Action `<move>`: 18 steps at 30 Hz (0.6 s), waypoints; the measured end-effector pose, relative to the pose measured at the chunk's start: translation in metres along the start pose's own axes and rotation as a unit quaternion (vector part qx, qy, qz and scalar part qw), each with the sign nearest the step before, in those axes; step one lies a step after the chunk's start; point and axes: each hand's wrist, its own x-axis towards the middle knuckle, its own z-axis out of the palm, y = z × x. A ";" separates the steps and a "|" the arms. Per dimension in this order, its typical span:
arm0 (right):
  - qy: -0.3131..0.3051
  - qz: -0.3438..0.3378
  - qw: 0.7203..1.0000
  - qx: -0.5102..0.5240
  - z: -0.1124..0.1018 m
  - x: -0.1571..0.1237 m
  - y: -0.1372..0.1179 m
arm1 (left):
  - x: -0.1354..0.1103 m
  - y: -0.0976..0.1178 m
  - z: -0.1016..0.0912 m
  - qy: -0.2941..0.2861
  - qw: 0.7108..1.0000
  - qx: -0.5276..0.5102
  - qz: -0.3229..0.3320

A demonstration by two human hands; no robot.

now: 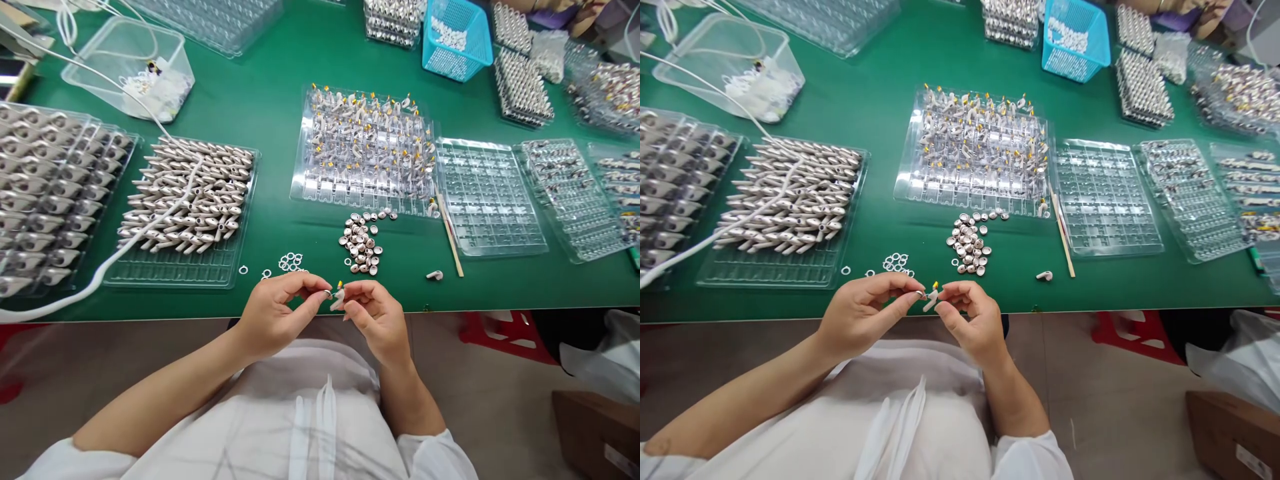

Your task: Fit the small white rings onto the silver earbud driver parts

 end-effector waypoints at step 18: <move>0.071 -0.149 0.982 -0.095 0.009 -0.002 0.006 | -0.002 -0.002 0.004 -0.031 0.997 -0.066 0.014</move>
